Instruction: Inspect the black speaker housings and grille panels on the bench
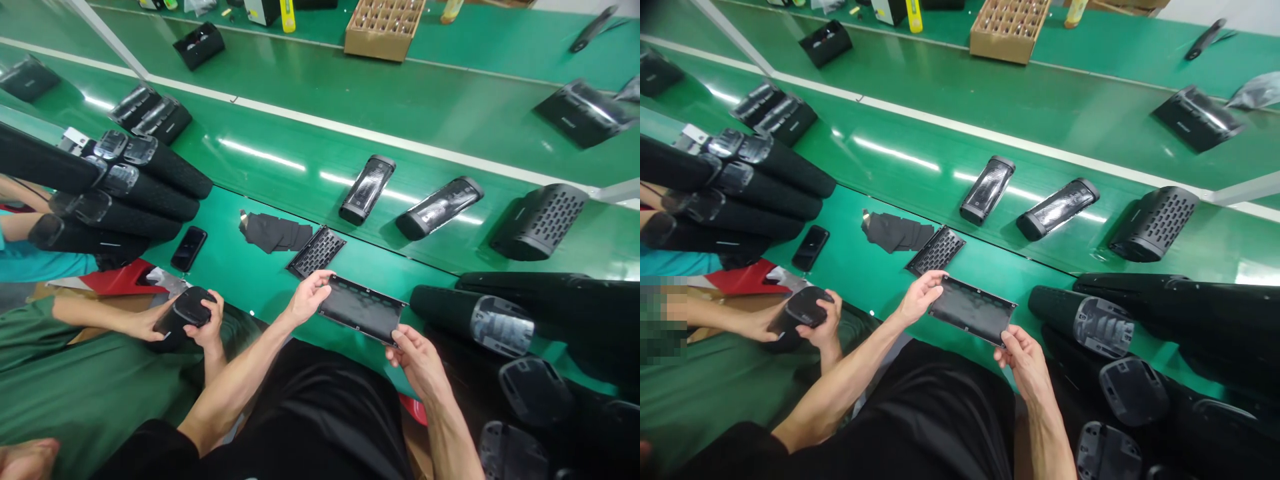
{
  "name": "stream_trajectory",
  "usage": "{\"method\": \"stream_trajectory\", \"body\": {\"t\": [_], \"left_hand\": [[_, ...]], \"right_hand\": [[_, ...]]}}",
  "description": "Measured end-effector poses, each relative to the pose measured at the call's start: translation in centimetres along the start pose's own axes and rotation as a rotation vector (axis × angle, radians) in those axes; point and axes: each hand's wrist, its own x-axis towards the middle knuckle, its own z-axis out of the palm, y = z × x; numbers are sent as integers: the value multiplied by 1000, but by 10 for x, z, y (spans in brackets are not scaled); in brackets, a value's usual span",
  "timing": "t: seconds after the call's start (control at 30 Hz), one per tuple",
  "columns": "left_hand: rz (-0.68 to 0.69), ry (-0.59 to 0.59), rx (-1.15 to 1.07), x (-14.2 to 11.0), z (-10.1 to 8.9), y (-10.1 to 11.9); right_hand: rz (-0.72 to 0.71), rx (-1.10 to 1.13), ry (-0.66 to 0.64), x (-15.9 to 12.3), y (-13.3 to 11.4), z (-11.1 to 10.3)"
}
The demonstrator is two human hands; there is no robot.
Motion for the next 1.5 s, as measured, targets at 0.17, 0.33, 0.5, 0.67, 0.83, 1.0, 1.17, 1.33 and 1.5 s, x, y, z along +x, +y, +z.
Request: {"method": "stream_trajectory", "body": {"t": [0.17, 0.33, 0.5, 0.67, 0.83, 1.0, 1.17, 1.33, 1.5], "left_hand": [[28, 6, 22, 1, -1, -1], [83, 19, 60, 0, -1, 1], [103, 19, 74, 0, -1, 1], [89, 29, 58, 1, -1, 1], [68, 27, 27, 2, 0, 1], [46, 19, -8, 4, 1, 1], [18, 33, -45, 6, 4, -1], [-44, 49, -234, 1, -1, 8], [-322, -235, -501, 3, -1, 30]], "right_hand": [[-7, 5, -58, -2, -3, 1], [-17, 26, -68, -1, -4, 1], [-23, -41, -26, 3, 2, 0], [-40, -94, -8, 4, 2, 3], [-68, -158, -16, 4, -1, 5], [-56, -160, -40, 6, -3, 5], [-72, -208, -22, 9, -1, 6], [-120, -123, -37, 1, -13, 11], [-113, -220, -238, -5, -54, 20]]}}
